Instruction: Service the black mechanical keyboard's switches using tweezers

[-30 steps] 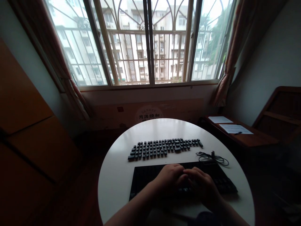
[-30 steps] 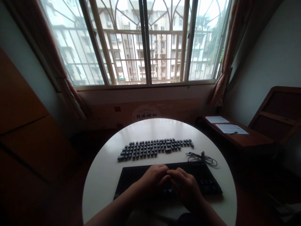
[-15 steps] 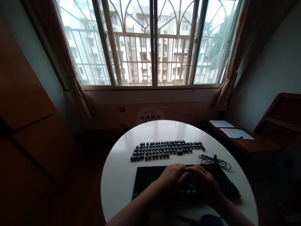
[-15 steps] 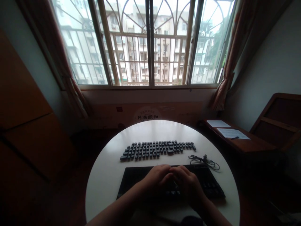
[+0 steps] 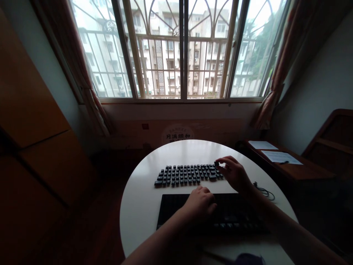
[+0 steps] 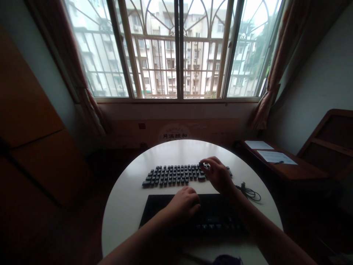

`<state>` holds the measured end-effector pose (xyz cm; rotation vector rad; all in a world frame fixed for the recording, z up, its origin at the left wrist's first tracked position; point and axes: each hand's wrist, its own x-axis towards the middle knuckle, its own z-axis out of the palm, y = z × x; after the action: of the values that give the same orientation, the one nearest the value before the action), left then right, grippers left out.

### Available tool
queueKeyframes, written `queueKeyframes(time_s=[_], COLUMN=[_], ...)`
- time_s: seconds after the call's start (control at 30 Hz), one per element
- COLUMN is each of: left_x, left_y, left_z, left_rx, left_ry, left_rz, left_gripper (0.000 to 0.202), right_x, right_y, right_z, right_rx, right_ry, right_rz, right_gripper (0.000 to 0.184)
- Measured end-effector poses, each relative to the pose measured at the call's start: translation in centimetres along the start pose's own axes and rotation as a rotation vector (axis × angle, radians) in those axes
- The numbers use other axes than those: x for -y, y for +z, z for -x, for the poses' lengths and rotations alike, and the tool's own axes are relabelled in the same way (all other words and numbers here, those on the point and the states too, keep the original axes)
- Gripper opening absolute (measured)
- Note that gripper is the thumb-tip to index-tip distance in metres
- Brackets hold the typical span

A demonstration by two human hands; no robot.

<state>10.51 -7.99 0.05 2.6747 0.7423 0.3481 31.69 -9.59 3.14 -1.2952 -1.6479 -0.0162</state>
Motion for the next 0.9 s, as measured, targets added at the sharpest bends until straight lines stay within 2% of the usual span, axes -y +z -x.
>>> queueKeyframes(time_s=[0.13, 0.27, 0.37, 0.6, 0.9], left_x=[-0.3, -0.4, -0.3, -0.2, -0.2], left_y=[-0.1, -0.3, -0.1, -0.2, -0.3], left_z=[0.3, 0.5, 0.5, 0.4, 0.4], left_rx=[0.061, 0.066, 0.063, 0.067, 0.063], left_ry=[0.012, 0.039, 0.042, 0.067, 0.064], left_rz=[-0.029, -0.067, -0.077, -0.059, -0.056], left_gripper=[0.020, 0.021, 0.020, 0.021, 0.019], right_x=[-2.7, -4.6, -5.5, -6.2, -5.7], right_y=[2.7, 5.6, 6.8, 7.4, 6.7], right_z=[-1.0, 1.0, 2.4, 3.0, 2.7], right_rx=[0.144, 0.284, 0.371, 0.484, 0.492], right_ry=[0.012, 0.028, 0.050, 0.130, 0.216], right_rz=[-0.009, -0.024, -0.010, 0.085, 0.137], right_gripper=[0.018, 0.016, 0.016, 0.025, 0.033])
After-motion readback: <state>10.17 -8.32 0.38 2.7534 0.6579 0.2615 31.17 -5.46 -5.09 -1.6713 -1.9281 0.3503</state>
